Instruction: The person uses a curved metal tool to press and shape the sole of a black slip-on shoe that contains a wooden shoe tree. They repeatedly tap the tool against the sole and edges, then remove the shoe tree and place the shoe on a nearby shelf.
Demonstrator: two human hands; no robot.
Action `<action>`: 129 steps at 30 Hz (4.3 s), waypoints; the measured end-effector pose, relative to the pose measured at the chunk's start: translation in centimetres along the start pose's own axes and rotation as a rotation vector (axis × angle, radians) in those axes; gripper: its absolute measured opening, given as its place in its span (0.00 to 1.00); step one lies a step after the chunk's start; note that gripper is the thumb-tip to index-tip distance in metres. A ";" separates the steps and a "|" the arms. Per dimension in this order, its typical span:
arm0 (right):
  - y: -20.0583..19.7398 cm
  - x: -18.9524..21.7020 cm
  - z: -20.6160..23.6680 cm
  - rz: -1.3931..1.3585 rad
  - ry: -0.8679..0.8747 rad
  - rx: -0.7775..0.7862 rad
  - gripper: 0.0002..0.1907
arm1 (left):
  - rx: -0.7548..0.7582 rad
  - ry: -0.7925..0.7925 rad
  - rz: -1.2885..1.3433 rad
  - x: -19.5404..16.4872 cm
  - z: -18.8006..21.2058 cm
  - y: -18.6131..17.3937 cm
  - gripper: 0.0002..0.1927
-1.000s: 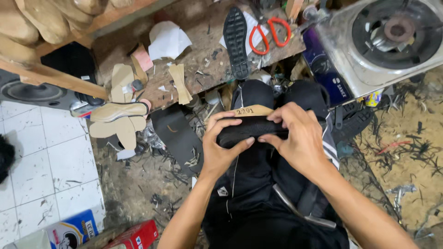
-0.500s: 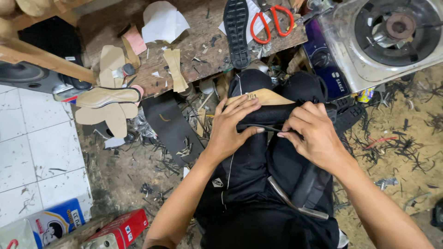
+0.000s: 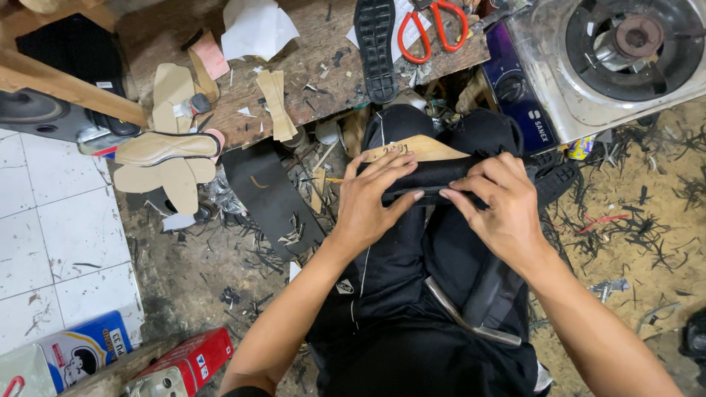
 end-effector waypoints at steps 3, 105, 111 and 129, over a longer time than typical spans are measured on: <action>-0.5 0.2 0.0 0.047 -0.023 -0.033 0.17 | 0.005 0.019 -0.008 -0.5 -0.2 -0.2 0.22; -7.7 3.8 0.6 -0.221 0.067 -0.305 0.22 | -0.083 0.085 0.624 -8.9 -3.6 -4.1 0.24; -6.1 3.5 0.7 -0.326 0.115 -0.144 0.16 | -0.033 0.094 0.526 -10.0 -4.5 -5.1 0.25; -4.2 2.5 -0.5 -0.388 0.121 -0.071 0.20 | -0.041 0.047 0.315 -9.4 -3.8 -6.8 0.20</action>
Point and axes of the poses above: each hand's wrist, its own z-axis away from the middle knuckle, its own y-axis out of the palm, x = y × z, the point moved 10 cm from there along -z, towards the middle knuckle, and after that the axes turned 9 degrees about y, right-handed, at the moved point
